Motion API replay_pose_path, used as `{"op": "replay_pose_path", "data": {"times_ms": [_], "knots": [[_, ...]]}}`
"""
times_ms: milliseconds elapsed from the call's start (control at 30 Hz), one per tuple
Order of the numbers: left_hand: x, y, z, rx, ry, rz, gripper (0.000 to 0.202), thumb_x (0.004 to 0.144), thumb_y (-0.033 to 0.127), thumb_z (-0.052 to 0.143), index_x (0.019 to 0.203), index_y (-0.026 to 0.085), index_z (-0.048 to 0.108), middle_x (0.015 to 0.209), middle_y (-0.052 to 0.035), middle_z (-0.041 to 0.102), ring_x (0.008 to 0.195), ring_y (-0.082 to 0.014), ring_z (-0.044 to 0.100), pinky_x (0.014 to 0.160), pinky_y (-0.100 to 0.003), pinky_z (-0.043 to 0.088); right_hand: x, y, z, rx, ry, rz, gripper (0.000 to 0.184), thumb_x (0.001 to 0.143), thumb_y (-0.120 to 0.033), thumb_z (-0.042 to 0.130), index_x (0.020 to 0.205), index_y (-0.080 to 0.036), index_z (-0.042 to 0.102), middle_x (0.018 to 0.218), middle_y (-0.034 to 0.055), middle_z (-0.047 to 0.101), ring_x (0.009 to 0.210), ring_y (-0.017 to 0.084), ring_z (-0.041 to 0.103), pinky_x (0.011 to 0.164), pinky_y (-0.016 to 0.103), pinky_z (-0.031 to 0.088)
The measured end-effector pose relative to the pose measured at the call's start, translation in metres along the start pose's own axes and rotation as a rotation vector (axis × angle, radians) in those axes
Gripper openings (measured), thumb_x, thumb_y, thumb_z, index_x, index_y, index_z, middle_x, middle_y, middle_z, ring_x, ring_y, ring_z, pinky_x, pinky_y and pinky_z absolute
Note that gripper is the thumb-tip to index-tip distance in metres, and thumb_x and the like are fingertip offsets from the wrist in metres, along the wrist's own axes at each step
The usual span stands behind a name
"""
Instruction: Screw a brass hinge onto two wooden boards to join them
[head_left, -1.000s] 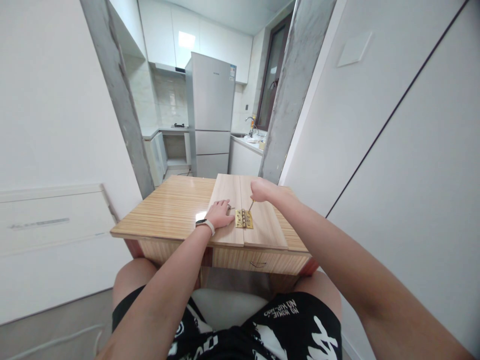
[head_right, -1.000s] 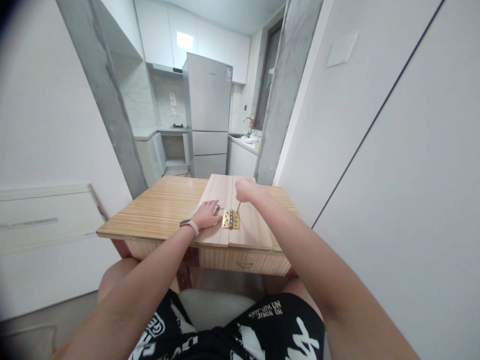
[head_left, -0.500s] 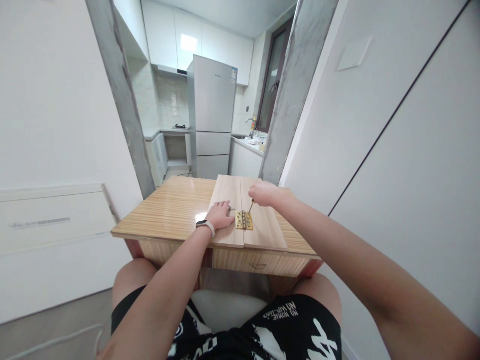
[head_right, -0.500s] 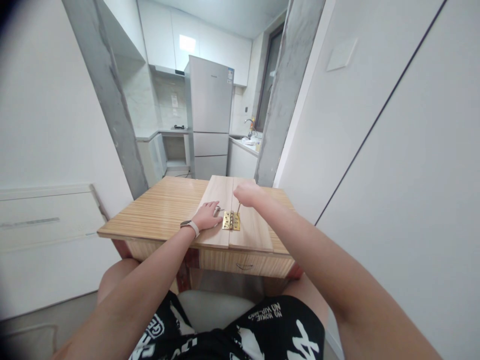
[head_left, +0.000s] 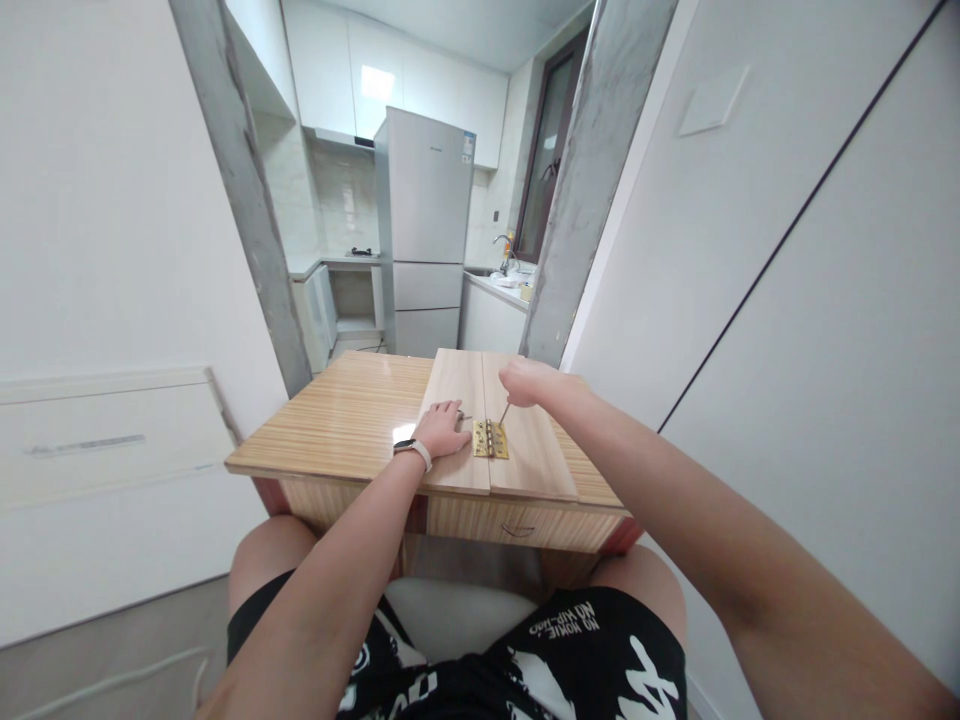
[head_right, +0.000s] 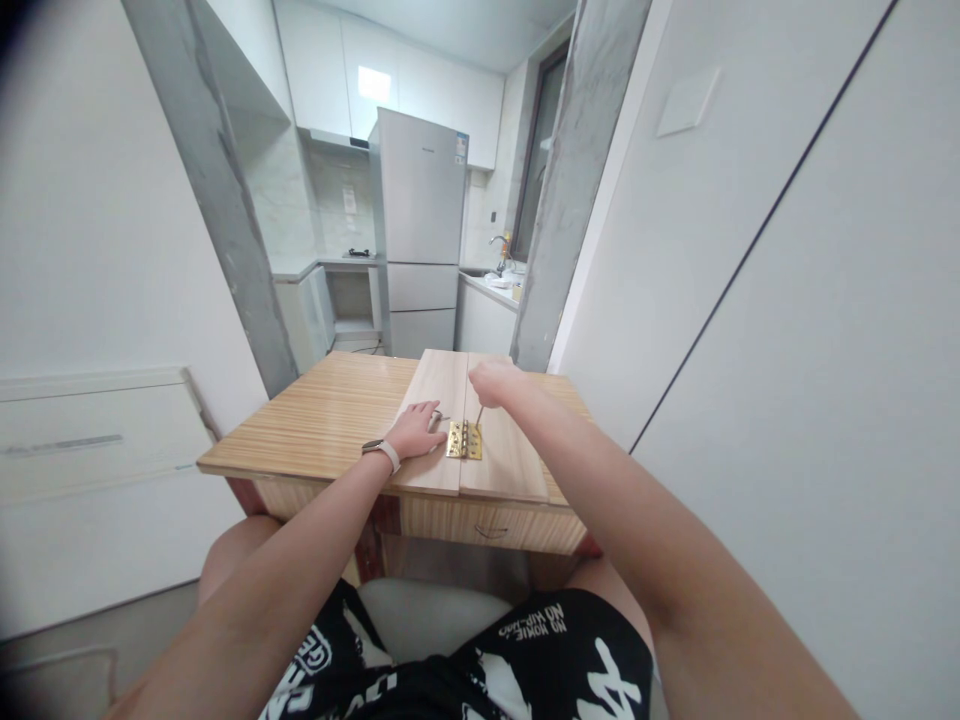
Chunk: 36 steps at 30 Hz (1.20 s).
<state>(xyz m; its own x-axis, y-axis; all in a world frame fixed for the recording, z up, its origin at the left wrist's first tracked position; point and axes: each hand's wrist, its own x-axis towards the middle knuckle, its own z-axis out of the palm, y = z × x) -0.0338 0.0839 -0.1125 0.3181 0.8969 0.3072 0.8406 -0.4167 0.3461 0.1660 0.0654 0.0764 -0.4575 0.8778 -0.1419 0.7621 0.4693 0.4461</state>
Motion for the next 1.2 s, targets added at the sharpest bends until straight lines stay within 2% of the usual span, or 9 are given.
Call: {"op": "replay_pose_path", "data": {"times_ms": [200, 367, 500, 700, 833, 900, 1000, 1100, 1200], "knots": [[-0.001, 0.0, -0.001, -0.011, 0.005, 0.011, 0.056, 0.087, 0.047, 0.063, 0.139, 0.028, 0.06, 0.15, -0.0111, 0.053, 0.143, -0.0326, 0.042, 0.12, -0.048, 0.034, -0.013, 0.007, -0.015, 0.038, 0.001, 0.074, 0.028, 0.086, -0.022, 0.071, 0.111, -0.01, 0.078, 0.107, 0.0223, 0.076, 0.102, 0.031, 0.074, 0.085, 0.035, 0.056], [-0.002, 0.0, -0.002, -0.048, 0.058, 0.03, 0.035, 0.094, 0.041, 0.058, 0.124, 0.028, 0.072, 0.145, -0.0103, 0.056, 0.142, -0.0302, 0.045, 0.12, -0.048, 0.034, -0.036, 0.027, -0.018, 0.139, 0.011, 0.184, 0.024, 0.087, -0.025, 0.07, 0.106, -0.013, 0.08, 0.108, 0.0205, 0.077, 0.099, 0.032, 0.073, 0.082, 0.035, 0.055], [-0.002, -0.003, -0.002, -0.096, 0.108, 0.029, 0.025, 0.094, 0.036, 0.059, 0.109, 0.026, 0.077, 0.138, -0.0109, 0.06, 0.138, -0.0279, 0.048, 0.12, -0.045, 0.037, -0.055, 0.038, 0.007, 0.261, 0.034, 0.205, 0.02, 0.088, -0.021, 0.066, 0.103, -0.017, 0.078, 0.106, 0.0161, 0.077, 0.098, 0.029, 0.073, 0.079, 0.032, 0.052], [0.001, -0.005, 0.001, -0.101, 0.124, -0.017, 0.016, 0.093, 0.028, 0.06, 0.095, 0.022, 0.075, 0.133, -0.0111, 0.061, 0.134, -0.0283, 0.05, 0.118, -0.046, 0.038, -0.082, 0.043, 0.054, 0.521, 0.316, 0.306, 0.035, 0.081, -0.031, 0.077, 0.111, -0.021, 0.063, 0.104, 0.0074, 0.075, 0.094, 0.022, 0.07, 0.075, 0.027, 0.049], [0.0, -0.002, -0.003, -0.07, 0.139, -0.049, 0.016, 0.094, 0.026, 0.058, 0.095, 0.021, 0.073, 0.131, -0.0124, 0.061, 0.13, -0.0304, 0.051, 0.116, -0.051, 0.037, -0.093, 0.036, 0.081, 0.755, 0.451, 0.434, 0.04, 0.081, -0.031, 0.074, 0.116, -0.02, 0.056, 0.095, 0.0042, 0.073, 0.082, 0.019, 0.068, 0.068, 0.026, 0.049], [-0.001, 0.0, -0.007, -0.089, 0.162, -0.042, 0.017, 0.096, 0.026, 0.055, 0.098, 0.021, 0.071, 0.121, -0.0121, 0.065, 0.121, -0.0285, 0.056, 0.111, -0.048, 0.042, -0.096, 0.031, 0.094, 0.871, 0.524, 0.463, 0.038, 0.085, -0.029, 0.068, 0.119, -0.019, 0.054, 0.097, 0.0051, 0.073, 0.082, 0.018, 0.069, 0.071, 0.026, 0.051], [-0.001, 0.006, -0.015, -0.186, 0.117, 0.005, 0.02, 0.099, 0.025, 0.048, 0.1, 0.022, 0.068, 0.103, -0.0091, 0.071, 0.102, -0.0241, 0.064, 0.097, -0.04, 0.05, -0.099, 0.024, 0.112, 0.988, 0.676, 0.502, 0.037, 0.092, -0.031, 0.059, 0.125, -0.017, 0.052, 0.108, 0.0108, 0.072, 0.091, 0.02, 0.07, 0.081, 0.031, 0.054], [0.001, 0.015, -0.021, -0.262, 0.097, 0.049, 0.021, 0.098, 0.024, 0.049, 0.096, 0.022, 0.069, 0.098, -0.0073, 0.074, 0.096, -0.0222, 0.066, 0.089, -0.036, 0.052, -0.098, 0.018, 0.126, 1.107, 0.813, 0.502, 0.041, 0.096, -0.036, 0.052, 0.133, -0.017, 0.05, 0.118, 0.0156, 0.069, 0.103, 0.023, 0.069, 0.087, 0.035, 0.056], [0.006, 0.023, -0.024, -0.31, 0.096, 0.102, 0.017, 0.092, 0.02, 0.055, 0.092, 0.019, 0.072, 0.094, -0.0068, 0.075, 0.091, -0.0204, 0.067, 0.085, -0.032, 0.053, -0.095, 0.009, 0.137, 1.293, 0.957, 0.475, 0.047, 0.095, -0.044, 0.056, 0.134, -0.018, 0.053, 0.119, 0.0153, 0.069, 0.103, 0.025, 0.07, 0.088, 0.04, 0.058]]}}
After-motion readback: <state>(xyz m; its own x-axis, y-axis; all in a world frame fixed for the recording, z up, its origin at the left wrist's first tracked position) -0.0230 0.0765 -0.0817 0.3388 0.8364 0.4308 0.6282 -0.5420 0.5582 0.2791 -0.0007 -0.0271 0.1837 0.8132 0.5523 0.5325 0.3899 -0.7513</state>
